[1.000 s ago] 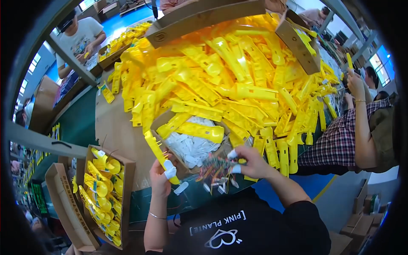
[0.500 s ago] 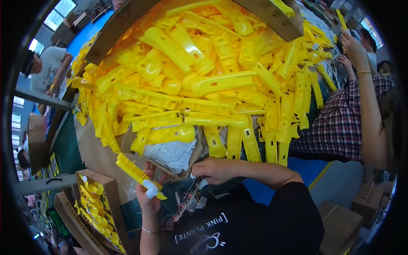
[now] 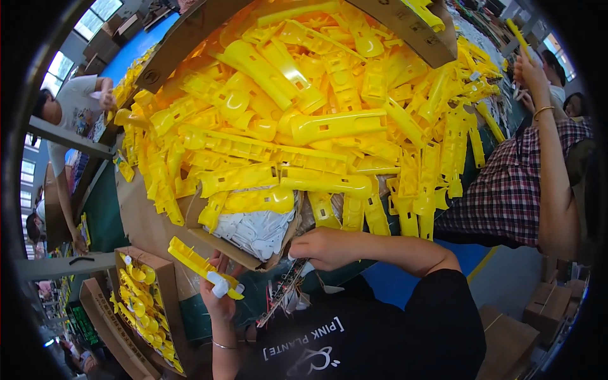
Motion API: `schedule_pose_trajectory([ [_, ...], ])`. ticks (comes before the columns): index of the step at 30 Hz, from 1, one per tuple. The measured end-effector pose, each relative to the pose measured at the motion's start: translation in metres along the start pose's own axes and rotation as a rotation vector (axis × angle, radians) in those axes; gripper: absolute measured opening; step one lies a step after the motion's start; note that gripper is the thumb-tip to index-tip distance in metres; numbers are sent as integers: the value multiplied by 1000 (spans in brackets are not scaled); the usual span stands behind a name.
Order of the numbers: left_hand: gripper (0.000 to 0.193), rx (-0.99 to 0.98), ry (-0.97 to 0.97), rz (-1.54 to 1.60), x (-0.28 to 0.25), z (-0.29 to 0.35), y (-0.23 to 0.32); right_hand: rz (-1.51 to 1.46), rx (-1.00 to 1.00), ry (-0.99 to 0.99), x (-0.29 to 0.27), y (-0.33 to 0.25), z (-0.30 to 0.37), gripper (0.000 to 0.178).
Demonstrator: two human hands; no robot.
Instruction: Assembling yellow plastic flashlights by inserting internal components and circuit boards into the housing.
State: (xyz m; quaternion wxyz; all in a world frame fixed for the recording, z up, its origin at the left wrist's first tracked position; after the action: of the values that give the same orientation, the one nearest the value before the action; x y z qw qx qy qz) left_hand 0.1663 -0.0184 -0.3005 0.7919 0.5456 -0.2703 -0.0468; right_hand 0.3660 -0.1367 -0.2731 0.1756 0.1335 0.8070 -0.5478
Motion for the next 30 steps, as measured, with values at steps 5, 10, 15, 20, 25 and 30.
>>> schedule_pose_trajectory([
  [5, 57, 66, 116, -30, -22, 14, 25, 64, 43, 89, -18, -19, -1, 22],
  [10, 58, 220, 233, -41, -73, 46, 84, 149, 382, 218, -58, -21, -4, 34],
  [15, 59, 122, 319, -115, -126, 83, 72, 324, 606, 208, -73, -8, -39, 54],
  [20, 56, 91, 424, -6, -163, 119, 34, 988, -46, 486, -37, -115, -89, 48],
  [25, 50, 48, 493, 111, -176, 123, 5, 215, -347, -44, 160, -100, -134, 33],
  [30, 51, 153, 511, 139, -173, 129, 17, 279, -235, -364, 253, -58, -131, 24],
])
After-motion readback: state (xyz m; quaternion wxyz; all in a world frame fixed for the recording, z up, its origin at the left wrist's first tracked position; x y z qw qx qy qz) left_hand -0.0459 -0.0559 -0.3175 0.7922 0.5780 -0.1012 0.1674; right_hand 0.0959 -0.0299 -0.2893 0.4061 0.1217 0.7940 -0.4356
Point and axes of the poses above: each hand's wrist, its own z-axis away from the middle knuckle, its own x-axis out of the palm, y = z × x, the point moved 7 cm from there along -z, towards the middle knuckle, and after that the axes turned 9 degrees about y, right-handed, at the moved point
